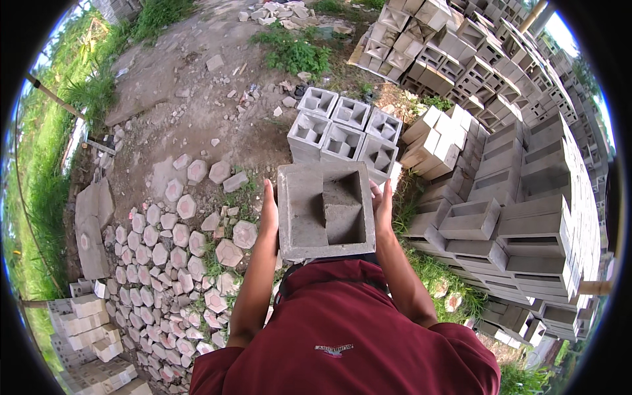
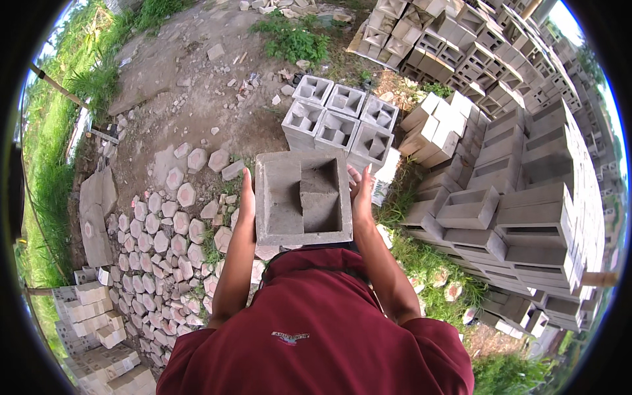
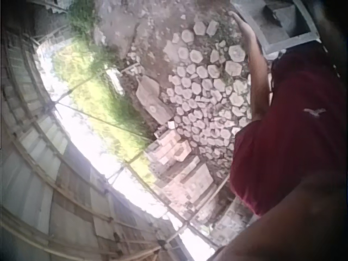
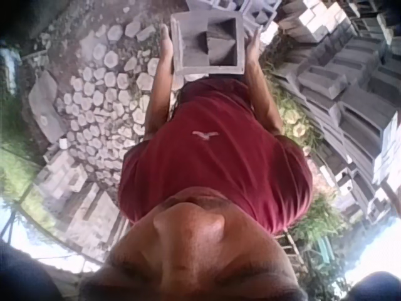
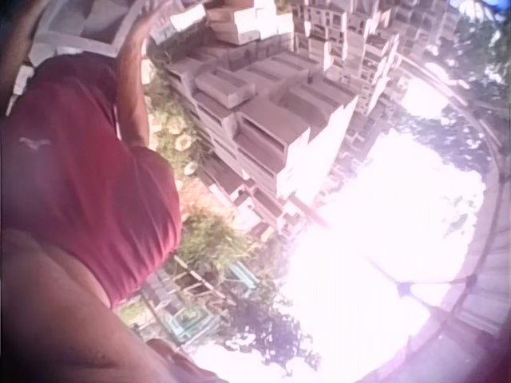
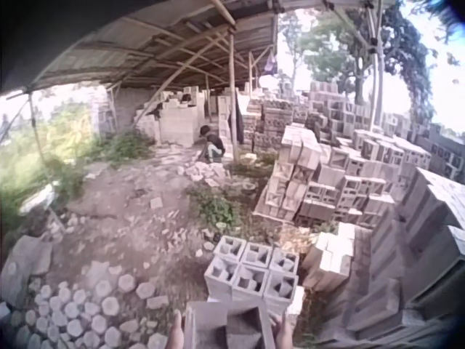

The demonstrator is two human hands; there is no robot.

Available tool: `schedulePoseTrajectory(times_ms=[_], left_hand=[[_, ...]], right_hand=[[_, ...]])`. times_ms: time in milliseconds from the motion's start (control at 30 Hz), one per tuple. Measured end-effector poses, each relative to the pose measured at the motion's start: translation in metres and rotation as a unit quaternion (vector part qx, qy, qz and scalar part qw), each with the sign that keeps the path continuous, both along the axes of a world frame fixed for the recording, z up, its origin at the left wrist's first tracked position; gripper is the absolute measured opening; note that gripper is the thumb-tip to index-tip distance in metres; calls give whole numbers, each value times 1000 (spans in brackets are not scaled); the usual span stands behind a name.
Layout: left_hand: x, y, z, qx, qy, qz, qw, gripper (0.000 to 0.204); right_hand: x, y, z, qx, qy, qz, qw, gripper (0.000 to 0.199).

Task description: The person stacks decorative concrete blocks by picking them up one at a time from a large pile and placing them onto a smaller stack on the ground.

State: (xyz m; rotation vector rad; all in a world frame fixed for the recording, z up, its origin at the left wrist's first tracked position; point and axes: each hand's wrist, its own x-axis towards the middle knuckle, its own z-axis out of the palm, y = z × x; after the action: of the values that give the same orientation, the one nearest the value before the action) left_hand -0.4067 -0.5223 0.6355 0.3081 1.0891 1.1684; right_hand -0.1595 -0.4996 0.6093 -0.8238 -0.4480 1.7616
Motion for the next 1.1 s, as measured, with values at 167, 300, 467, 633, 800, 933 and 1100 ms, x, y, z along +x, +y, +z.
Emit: schedulePoseTrajectory(times_ms=[167,300,467,633,800,933,1100], left_hand=[[-45,88,-23,16,30,18,999,78],[-66,179,-15,22,18,42,999,77],[-118,307,-50,70,-15,82,994,72],[-127,400,-57,75,9,67,995,67],[-139,496,-116,-18,-42,29,999,52],[-145,565,-142,-119,-106,-94,983,51],[-169,643,-231,-203,-45,-219,953,51]], right_hand=[[-47,92,-19,17,-39,14,999,81],[-76,200,-57,15,-95,13,995,80],[-115,322,-58,-16,-143,26,989,85],[-134,397,-13,-154,-194,17,969,86],[-136,462,-75,-113,-192,-45,974,82],[-142,500,-110,-88,-119,-132,980,76],[-163,547,-119,-157,-243,-146,946,64]])
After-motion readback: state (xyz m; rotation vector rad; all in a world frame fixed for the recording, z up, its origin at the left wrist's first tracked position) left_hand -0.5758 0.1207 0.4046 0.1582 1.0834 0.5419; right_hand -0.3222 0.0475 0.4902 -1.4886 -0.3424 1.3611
